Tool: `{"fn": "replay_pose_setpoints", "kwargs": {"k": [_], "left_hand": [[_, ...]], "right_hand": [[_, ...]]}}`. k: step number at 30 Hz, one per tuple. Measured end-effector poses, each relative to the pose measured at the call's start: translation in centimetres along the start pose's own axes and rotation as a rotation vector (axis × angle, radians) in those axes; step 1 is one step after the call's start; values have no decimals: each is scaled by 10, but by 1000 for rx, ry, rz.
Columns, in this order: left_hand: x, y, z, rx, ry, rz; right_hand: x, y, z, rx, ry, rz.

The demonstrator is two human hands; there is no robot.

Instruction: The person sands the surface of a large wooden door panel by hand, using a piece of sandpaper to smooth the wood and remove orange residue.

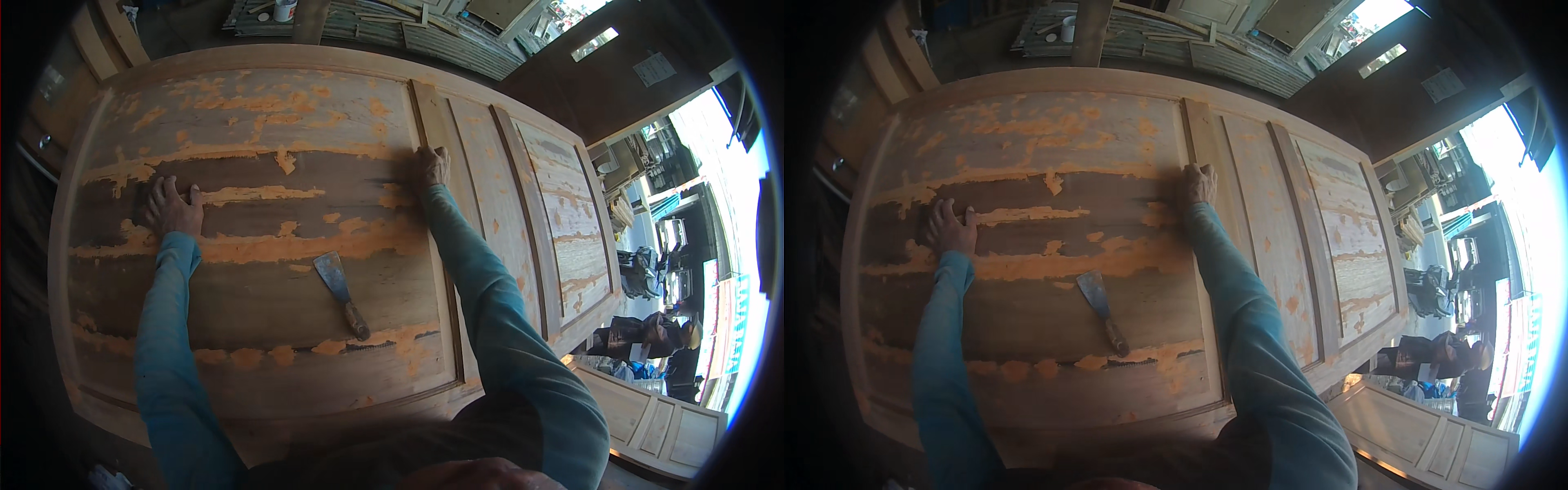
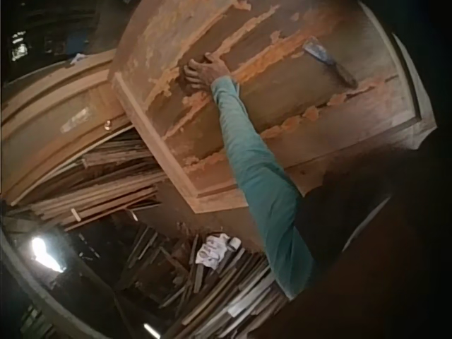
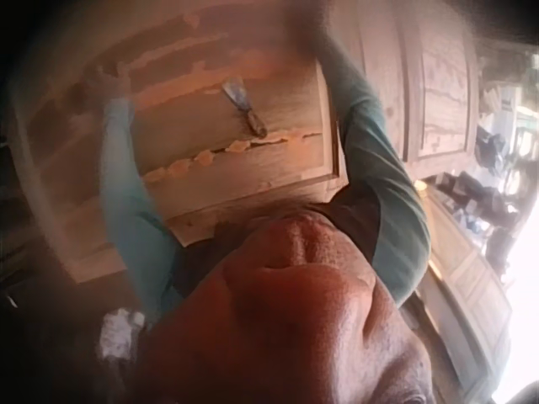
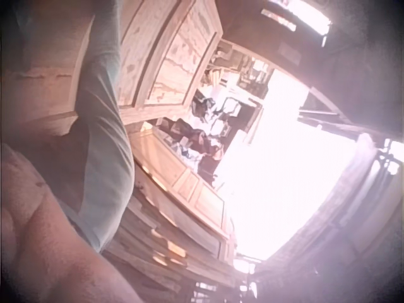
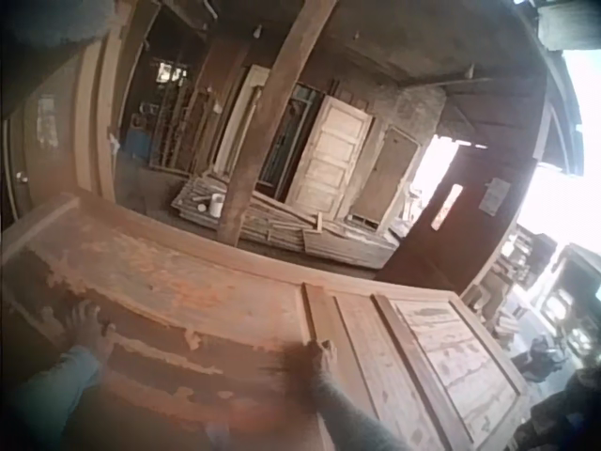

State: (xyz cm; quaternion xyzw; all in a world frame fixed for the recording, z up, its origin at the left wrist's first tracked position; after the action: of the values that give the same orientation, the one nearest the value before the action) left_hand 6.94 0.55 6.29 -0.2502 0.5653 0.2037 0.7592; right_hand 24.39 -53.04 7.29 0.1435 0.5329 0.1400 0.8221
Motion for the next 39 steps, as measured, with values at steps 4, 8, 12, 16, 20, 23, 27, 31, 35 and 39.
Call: {"fn": "replay_pose_setpoints", "kwargs": {"k": [4,8,12,16,20,23,27,31,35,39], "left_hand": [[2,9,-1,-16,3,6],[6,11,-5,-3,-4,37],[6,9,-9,25,-9,44],[9,4,-2,59,-39,12],[5,2,1,41,-46,23],[6,8,0,36,-56,23],[12,6,-2,68,-128,6],[13,12,-7,87,-122,-16],[5,8,-3,94,-141,-5],[12,7,6,92,-90,-5]], "right_hand": [[-39,-13,-101,-81,38,73],[-59,-5,-128,-146,16,120],[3,-5,-18,-109,23,-6],[56,-12,90,6,77,-32],[49,-5,75,-32,42,-50],[7,1,-6,-136,24,-29],[-17,1,-34,-225,-26,13],[25,5,30,-184,-43,-45],[85,5,138,-14,14,-112],[91,5,157,-6,-19,-175]]}}
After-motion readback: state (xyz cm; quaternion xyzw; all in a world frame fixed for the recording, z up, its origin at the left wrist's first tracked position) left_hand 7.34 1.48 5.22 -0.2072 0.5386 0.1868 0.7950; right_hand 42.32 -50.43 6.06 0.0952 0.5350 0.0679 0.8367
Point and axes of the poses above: each hand's wrist, its own z-axis towards the middle knuckle, its own x-axis out of the palm, y = z × x, the point moved 8 cm from there along z, towards the middle knuckle
